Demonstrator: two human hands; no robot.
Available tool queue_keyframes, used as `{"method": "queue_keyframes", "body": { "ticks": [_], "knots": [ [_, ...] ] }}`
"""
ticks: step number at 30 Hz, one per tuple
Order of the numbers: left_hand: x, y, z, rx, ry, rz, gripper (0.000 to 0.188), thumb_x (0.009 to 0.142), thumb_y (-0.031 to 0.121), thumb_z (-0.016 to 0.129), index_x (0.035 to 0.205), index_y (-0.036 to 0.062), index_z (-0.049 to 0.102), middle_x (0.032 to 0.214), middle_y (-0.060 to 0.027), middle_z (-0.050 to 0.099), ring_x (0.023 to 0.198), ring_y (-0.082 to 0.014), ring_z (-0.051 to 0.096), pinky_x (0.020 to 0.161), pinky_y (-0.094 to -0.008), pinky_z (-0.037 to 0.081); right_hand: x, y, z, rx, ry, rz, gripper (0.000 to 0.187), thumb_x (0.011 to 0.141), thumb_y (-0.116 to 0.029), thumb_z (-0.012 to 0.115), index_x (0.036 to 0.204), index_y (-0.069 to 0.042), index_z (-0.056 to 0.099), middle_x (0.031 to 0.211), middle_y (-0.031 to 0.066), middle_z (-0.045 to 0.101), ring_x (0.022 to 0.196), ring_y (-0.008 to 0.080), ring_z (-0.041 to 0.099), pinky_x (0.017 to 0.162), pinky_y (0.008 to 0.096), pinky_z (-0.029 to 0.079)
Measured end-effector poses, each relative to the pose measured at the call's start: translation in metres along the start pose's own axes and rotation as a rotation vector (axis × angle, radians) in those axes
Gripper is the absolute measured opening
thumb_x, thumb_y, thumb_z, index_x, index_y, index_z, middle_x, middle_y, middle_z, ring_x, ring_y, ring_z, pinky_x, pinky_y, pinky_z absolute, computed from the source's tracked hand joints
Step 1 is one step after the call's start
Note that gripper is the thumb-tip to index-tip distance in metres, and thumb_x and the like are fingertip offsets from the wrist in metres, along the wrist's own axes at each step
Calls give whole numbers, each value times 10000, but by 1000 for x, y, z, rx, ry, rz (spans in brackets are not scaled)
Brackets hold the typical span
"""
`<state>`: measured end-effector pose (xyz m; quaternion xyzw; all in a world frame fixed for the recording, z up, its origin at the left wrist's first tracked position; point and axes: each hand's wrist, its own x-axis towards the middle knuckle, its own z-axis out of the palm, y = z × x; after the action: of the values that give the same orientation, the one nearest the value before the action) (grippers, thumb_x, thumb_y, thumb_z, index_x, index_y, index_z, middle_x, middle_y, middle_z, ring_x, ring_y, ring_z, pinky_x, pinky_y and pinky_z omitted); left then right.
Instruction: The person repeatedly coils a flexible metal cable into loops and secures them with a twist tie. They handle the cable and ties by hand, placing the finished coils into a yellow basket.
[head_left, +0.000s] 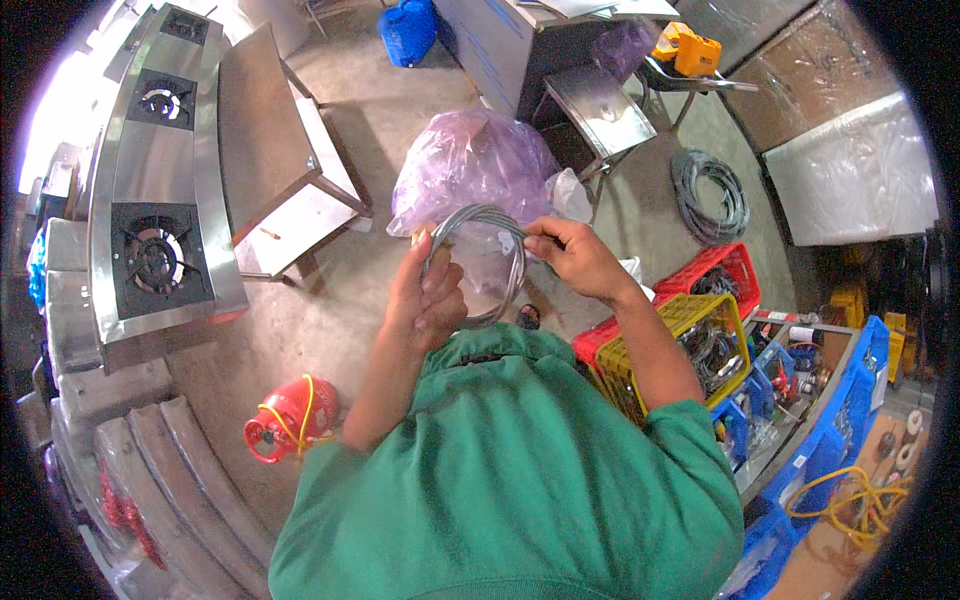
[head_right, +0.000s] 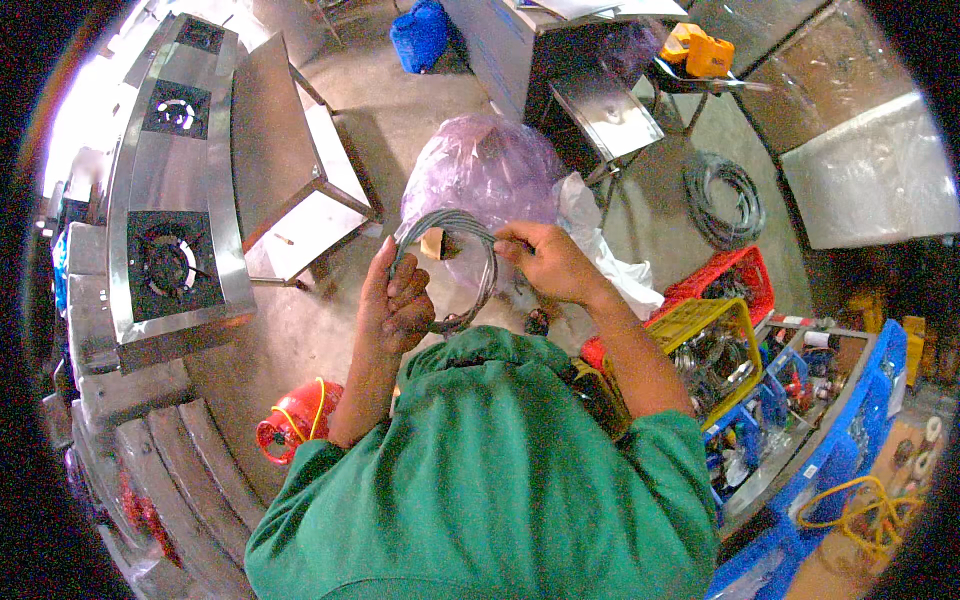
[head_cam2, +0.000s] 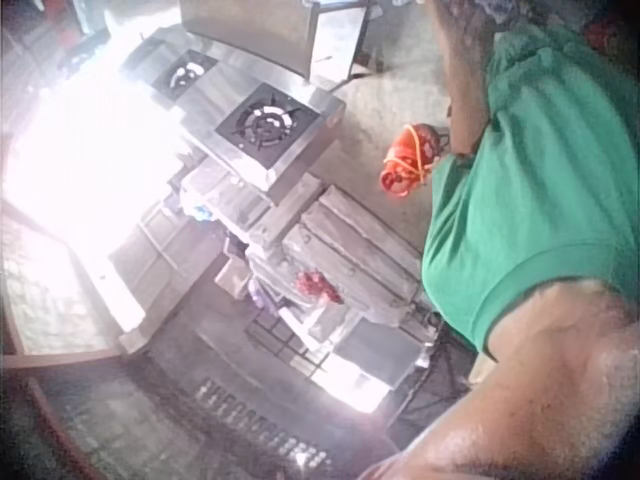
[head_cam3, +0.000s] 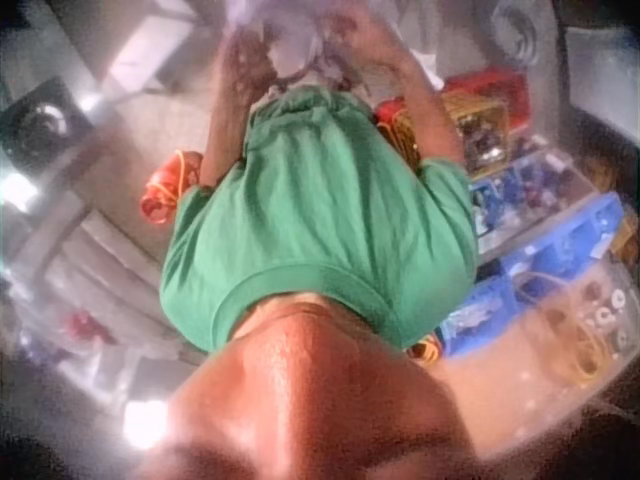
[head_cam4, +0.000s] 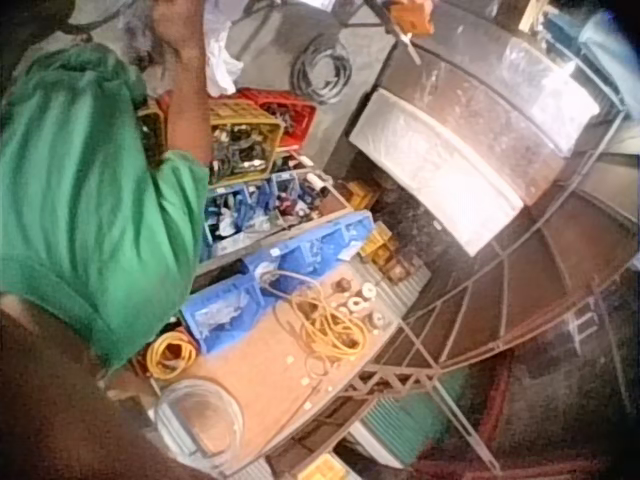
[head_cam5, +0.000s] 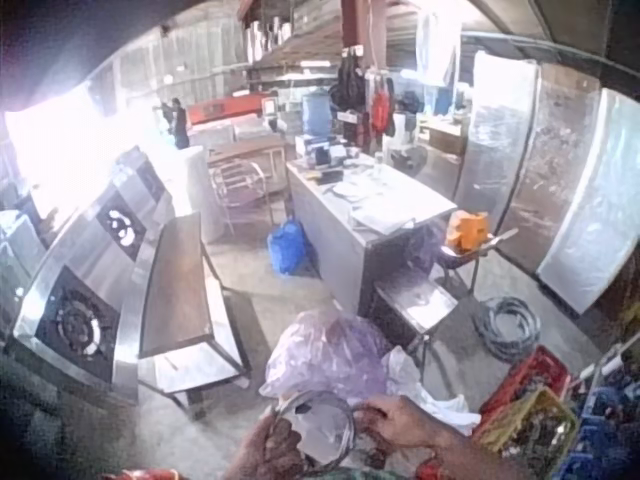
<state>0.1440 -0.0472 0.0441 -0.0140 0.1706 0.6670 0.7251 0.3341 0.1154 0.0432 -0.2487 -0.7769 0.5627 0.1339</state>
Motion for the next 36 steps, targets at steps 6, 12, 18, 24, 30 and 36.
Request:
{"method": "queue_keyframes", "body": {
  "ticks": [6,12,18,24,30,36],
  "knots": [
    [10,3,-7,28,-20,-27,521,1018,497,424,637,142,397,469,41,322,265,-58,248,266,-213,192,-3,-1,-5,-281,18,-41,239,989,-216,568,965,20,588,805,33,603,692,129,550,654,317,459],
    [21,-1,-22,-250,-88,-17,483,1043,449,375,705,111,443,514,19,371,324,-62,372,296,-188,273,-8,22,17,10,203,-83,218,1028,-228,496,992,-16,531,752,5,528,615,102,535,569,273,478],
    [28,-13,-63,-58,273,21,372,1024,392,479,821,85,530,581,18,449,380,-74,417,367,-206,345,-17,43,37,655,97,205,151,1032,-185,463,1002,-44,511,840,45,628,650,126,628,567,287,557],
    [10,-43,-95,1027,605,315,369,1012,355,519,1154,18,566,836,-60,623,576,-132,583,485,-253,460,-39,60,63,507,136,323,162,1029,-175,467,944,-46,517,836,58,645,696,116,619,629,274,528],
    [-10,-37,-97,930,528,167,452,1025,373,432,1317,50,554,1255,-155,581,1036,-232,635,835,-360,524,-46,66,66,353,127,290,185,1025,-173,478,910,-36,522,819,42,634,727,91,575,680,265,485],
    [-31,-38,-48,2102,144,709,376,866,168,682,1222,69,617,1172,-149,612,1022,-317,623,886,-416,490,-42,66,64,254,160,227,177,1025,-169,471,925,-32,524,836,51,645,765,109,597,707,285,504]
  ]
}}
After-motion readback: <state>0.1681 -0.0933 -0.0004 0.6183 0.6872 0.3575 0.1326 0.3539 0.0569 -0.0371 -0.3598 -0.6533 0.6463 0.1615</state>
